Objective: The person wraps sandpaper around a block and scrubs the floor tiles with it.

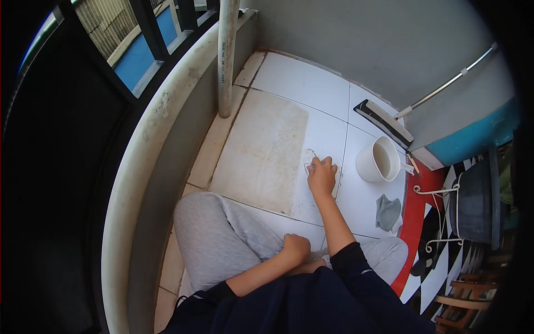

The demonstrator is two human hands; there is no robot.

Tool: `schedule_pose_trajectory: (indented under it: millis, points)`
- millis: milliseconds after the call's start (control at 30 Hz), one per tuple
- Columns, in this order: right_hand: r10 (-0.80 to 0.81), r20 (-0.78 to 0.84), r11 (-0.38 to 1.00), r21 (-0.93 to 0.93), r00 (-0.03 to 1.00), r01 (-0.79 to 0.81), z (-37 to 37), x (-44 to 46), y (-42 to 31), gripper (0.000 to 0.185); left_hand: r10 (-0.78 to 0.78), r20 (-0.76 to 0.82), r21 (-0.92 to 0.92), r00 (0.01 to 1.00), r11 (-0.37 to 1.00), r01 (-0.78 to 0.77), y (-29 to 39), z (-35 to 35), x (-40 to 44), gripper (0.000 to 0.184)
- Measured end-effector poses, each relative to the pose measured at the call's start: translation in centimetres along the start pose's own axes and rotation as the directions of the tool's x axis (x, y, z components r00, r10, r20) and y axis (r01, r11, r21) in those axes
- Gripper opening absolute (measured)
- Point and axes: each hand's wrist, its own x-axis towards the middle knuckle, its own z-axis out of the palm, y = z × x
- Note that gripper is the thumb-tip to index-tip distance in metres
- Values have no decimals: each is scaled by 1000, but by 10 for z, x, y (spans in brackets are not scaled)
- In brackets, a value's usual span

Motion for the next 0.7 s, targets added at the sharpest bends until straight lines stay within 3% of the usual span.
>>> schedule_pose_trajectory:
  millis: [100,200,333,400,500,600,700]
  points:
    - [57,81,998,1,995,-57,-4,19,7,13,-17,-2,-6,1000,1000,17,0,-2,-1,23]
    - [-60,168,998,24,984,57,-12,-10,16,14,8,21,12,1000,1000,-8,0,-5,-2,22]
    - [-102,191,994,64,976,91,-24,-59,23,12,0,-1,18,1000,1000,0,2,3,1,22]
    - [-99,108,992,83,989,90,-20,-62,25,12,37,-39,29,999,999,-36,0,11,7,26]
    - [-47,36,996,77,998,44,-7,-19,36,13,54,-9,40,998,998,-54,0,11,7,28]
    - [6,95,998,57,995,-11,-5,35,38,13,64,-1,9,998,998,-64,-3,4,5,30]
    - [-2,121,973,231,993,-26,-1,72,32,12,77,19,-8,997,997,-77,-7,2,5,31]
